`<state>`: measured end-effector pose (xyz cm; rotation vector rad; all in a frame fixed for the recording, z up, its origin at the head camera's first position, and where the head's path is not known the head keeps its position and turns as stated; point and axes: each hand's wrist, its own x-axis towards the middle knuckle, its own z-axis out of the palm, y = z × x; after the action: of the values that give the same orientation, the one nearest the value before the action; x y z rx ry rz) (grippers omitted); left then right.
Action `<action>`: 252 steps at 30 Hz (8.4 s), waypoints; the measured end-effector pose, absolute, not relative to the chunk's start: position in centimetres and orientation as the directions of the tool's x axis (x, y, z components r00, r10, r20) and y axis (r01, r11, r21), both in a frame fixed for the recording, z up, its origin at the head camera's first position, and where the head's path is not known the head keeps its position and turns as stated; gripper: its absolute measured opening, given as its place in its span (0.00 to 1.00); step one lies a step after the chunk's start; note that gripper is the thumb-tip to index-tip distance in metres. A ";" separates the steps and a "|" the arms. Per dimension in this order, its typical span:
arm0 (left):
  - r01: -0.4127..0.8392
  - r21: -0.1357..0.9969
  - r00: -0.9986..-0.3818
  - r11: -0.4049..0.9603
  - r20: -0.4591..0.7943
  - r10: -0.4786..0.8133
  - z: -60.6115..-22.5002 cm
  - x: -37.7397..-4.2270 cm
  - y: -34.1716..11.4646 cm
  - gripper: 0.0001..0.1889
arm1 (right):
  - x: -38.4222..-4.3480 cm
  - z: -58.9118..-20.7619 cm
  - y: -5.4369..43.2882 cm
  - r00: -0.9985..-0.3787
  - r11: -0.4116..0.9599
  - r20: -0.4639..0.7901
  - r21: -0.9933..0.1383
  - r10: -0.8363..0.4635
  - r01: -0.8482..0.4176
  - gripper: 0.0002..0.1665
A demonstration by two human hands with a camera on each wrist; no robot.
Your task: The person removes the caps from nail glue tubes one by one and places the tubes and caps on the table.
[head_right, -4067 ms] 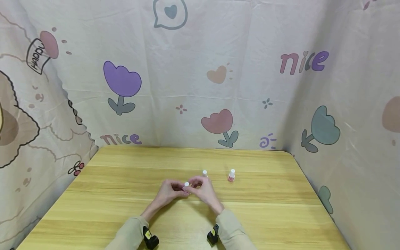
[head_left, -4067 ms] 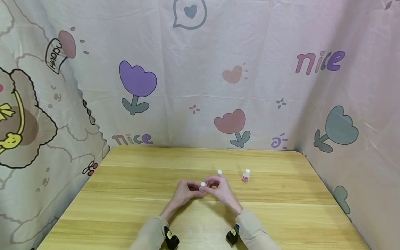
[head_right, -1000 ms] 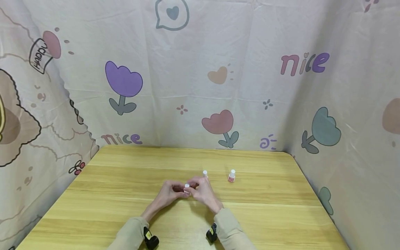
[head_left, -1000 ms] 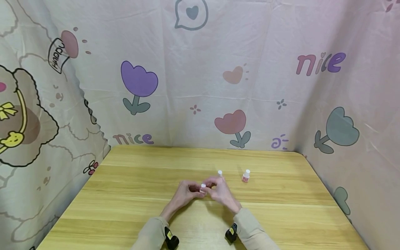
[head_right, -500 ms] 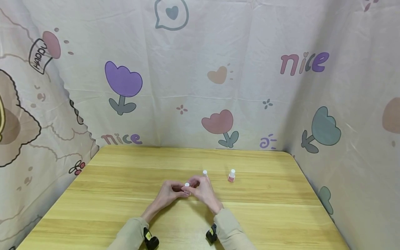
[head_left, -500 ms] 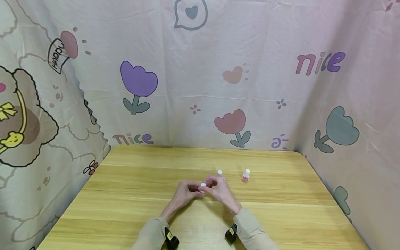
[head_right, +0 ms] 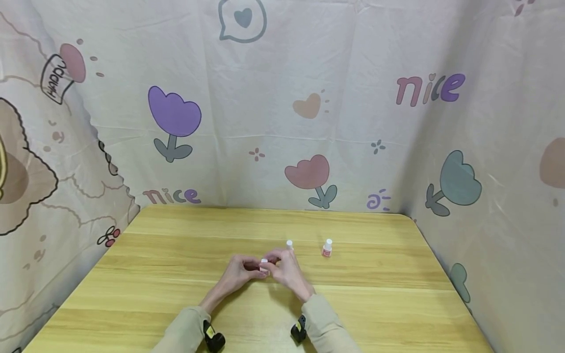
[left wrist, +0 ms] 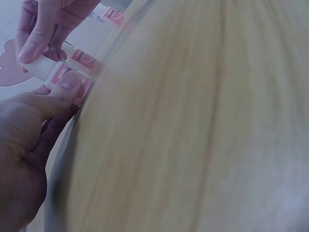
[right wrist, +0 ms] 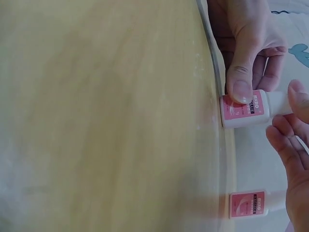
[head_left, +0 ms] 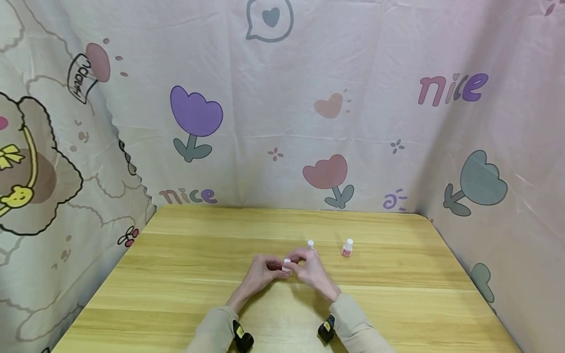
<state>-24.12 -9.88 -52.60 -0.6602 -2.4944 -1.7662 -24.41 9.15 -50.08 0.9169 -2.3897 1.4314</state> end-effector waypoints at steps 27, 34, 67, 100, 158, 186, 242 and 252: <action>0.354 0.901 -0.908 0.251 0.267 0.324 -53.0 -24.0 -9.6 0.07 | -24.3 -49.9 9.3 -0.771 0.360 0.497 -0.688 -0.397 -0.630 0.04; 0.356 0.896 -0.909 0.265 0.267 0.321 -53.0 -24.1 -9.6 0.07 | -24.2 -49.9 9.5 -0.791 0.342 0.453 -0.728 -0.410 -0.595 0.05; 0.356 0.888 -0.914 0.292 0.266 0.305 -53.2 -24.0 -9.8 0.05 | -24.0 -49.5 9.3 -0.812 0.391 0.453 -0.717 -0.369 -0.577 0.06; 0.365 0.886 -0.908 0.285 0.272 0.320 -53.0 -23.7 -9.8 0.06 | -24.0 -49.7 9.3 -0.755 0.380 0.511 -0.656 -0.411 -0.652 0.05; 0.347 0.881 -0.924 0.322 0.262 0.278 -53.1 -23.6 -9.8 0.07 | -23.7 -49.5 9.3 -0.889 0.376 0.322 -0.819 -0.327 -0.434 0.09; 0.336 0.882 -0.928 0.331 0.251 0.275 -53.1 -23.6 -9.8 0.06 | -23.8 -49.4 9.3 -0.874 0.368 0.329 -0.811 -0.356 -0.455 0.09; 0.328 0.893 -0.929 0.309 0.247 0.276 -53.2 -23.7 -9.8 0.07 | -23.9 -49.5 9.4 -0.860 0.348 0.347 -0.807 -0.375 -0.478 0.12; 0.342 0.889 -0.924 0.305 0.258 0.282 -53.1 -23.6 -9.8 0.06 | -23.8 -49.3 9.3 -0.871 0.363 0.347 -0.807 -0.348 -0.466 0.08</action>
<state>-23.59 -9.77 -53.12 -0.5965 -2.4938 -1.7210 -23.80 9.31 -49.32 0.7488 -2.4945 1.5373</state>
